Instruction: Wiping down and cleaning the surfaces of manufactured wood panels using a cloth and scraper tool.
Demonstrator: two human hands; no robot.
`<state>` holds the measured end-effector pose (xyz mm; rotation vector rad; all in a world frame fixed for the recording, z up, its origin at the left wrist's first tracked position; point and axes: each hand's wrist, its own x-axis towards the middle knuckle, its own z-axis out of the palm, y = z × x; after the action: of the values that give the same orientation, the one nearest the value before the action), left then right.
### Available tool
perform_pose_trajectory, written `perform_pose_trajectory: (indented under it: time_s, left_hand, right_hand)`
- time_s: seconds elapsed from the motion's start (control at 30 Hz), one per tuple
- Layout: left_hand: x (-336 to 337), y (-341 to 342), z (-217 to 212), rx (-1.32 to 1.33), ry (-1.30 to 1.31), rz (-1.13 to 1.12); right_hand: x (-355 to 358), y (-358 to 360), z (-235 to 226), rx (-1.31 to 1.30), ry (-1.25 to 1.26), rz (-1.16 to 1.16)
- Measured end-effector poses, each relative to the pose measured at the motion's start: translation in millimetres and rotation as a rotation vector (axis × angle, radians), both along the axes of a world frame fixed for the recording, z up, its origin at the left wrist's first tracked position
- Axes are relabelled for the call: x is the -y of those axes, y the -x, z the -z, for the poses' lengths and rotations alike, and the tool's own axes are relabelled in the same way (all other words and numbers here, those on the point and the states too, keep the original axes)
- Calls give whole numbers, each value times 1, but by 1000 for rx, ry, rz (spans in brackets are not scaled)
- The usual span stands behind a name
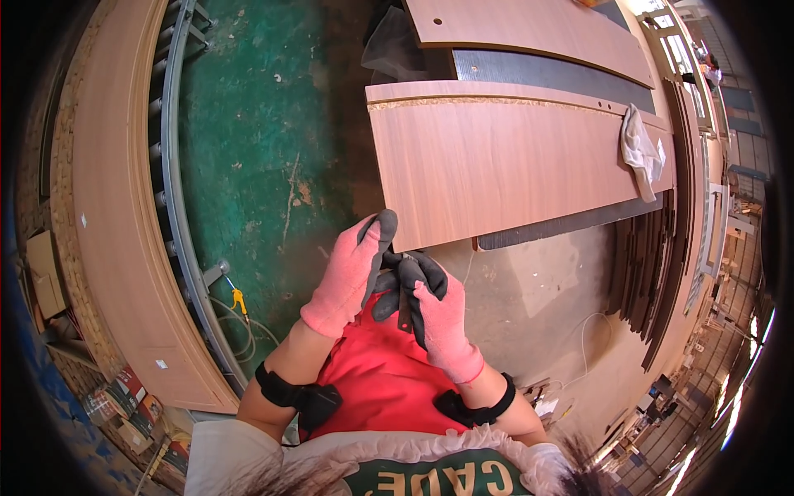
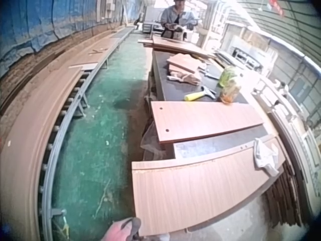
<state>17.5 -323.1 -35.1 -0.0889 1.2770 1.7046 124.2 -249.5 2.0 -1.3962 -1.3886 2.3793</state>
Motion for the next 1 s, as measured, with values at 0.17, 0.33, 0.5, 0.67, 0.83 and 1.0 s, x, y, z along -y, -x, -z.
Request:
perform_pose_trajectory:
  time_s: [0.17,0.33,0.5,0.67,0.83,1.0]
  left_hand:
    - [3,2,3,-25,-11,13]
    - [4,1,5,14,-20,44]
    - [-3,-1,-1,14,-6,-36]
    - [2,2,-5,71,17,28]
    - [3,1,0,34,-26,20]
    - [2,2,0,55,2,0]
  right_hand:
    - [-1,5,-4,4,18,35]
    - [1,5,-6,25,-2,2]
    - [3,1,4,11,21,59]
    - [4,3,7,17,-114,70]
    - [2,3,3,13,-36,25]
    - [2,-2,4,7,-128,-31]
